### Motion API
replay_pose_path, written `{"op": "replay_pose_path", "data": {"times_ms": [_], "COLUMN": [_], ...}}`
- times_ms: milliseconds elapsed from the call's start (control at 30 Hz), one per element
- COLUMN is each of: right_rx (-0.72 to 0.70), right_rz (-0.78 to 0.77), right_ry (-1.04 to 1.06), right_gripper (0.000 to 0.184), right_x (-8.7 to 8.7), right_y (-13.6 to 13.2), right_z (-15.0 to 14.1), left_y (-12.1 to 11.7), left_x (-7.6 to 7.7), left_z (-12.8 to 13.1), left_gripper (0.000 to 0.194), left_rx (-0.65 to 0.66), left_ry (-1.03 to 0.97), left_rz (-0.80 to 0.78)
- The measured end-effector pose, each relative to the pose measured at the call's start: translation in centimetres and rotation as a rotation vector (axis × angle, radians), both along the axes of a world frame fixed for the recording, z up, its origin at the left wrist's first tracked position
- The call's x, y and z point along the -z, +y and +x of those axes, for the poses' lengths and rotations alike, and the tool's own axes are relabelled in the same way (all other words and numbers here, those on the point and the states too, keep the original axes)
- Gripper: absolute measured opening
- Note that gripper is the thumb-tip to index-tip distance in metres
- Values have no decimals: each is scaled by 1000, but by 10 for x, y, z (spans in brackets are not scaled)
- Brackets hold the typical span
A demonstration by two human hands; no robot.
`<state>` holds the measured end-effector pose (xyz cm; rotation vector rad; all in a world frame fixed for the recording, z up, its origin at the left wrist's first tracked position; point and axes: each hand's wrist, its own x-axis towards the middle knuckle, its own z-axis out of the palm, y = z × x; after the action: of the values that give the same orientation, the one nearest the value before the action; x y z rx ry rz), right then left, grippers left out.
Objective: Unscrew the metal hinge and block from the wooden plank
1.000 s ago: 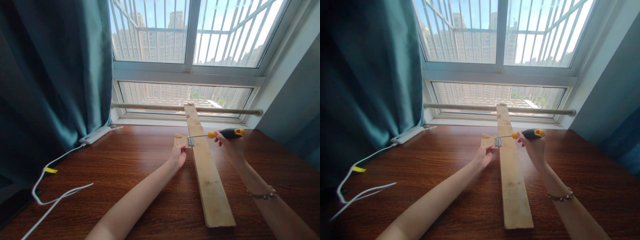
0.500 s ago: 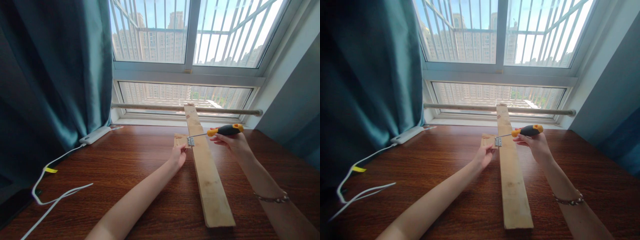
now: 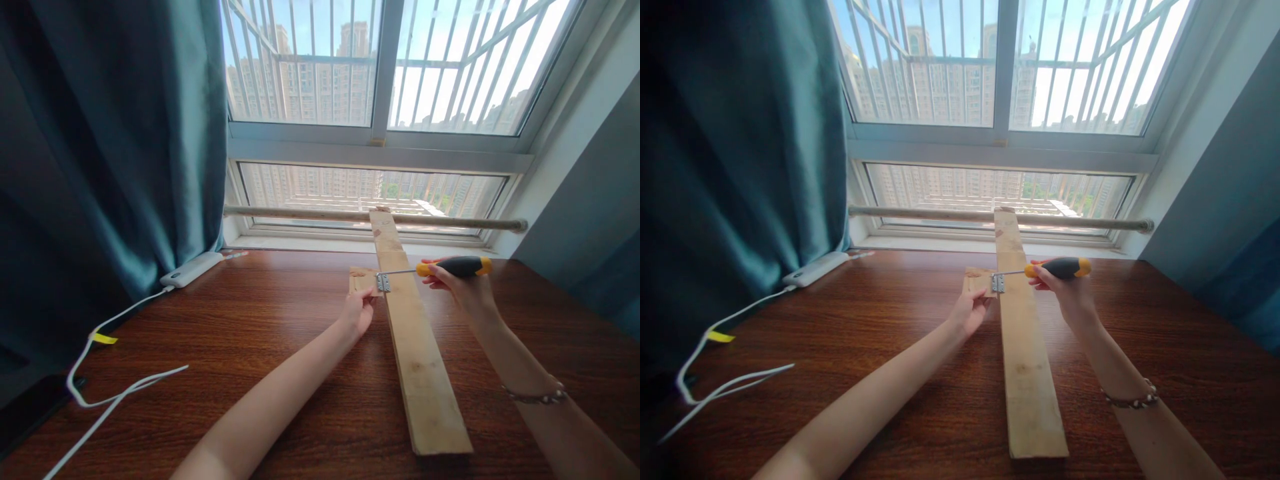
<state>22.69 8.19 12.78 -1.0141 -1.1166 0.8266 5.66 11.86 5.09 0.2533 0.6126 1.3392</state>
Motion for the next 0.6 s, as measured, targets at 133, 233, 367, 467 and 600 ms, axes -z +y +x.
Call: {"op": "replay_pose_path", "data": {"times_ms": [133, 233, 367, 467, 600], "right_rx": [23, -47, -198, -148, 147], "right_rz": [-12, -20, -55, -53, -27], "right_ry": [-2, -18, 1, -22, -23], "right_gripper": [27, 26, 37, 35, 32], "right_x": [-2, -6, -13, -11, 2], "right_y": [-2, -4, -7, -5, 3], "right_z": [0, 2, 10, 10, 3], "left_y": [0, 0, 0, -1, -1], "left_x": [0, -1, -2, -2, -2], "left_z": [0, 0, 1, 0, 0], "left_gripper": [28, 27, 27, 30, 29], "left_rx": [0, 0, -9, -8, 4], "left_ry": [0, -7, -16, -13, 9], "left_rz": [9, 12, 2, 1, -1]}}
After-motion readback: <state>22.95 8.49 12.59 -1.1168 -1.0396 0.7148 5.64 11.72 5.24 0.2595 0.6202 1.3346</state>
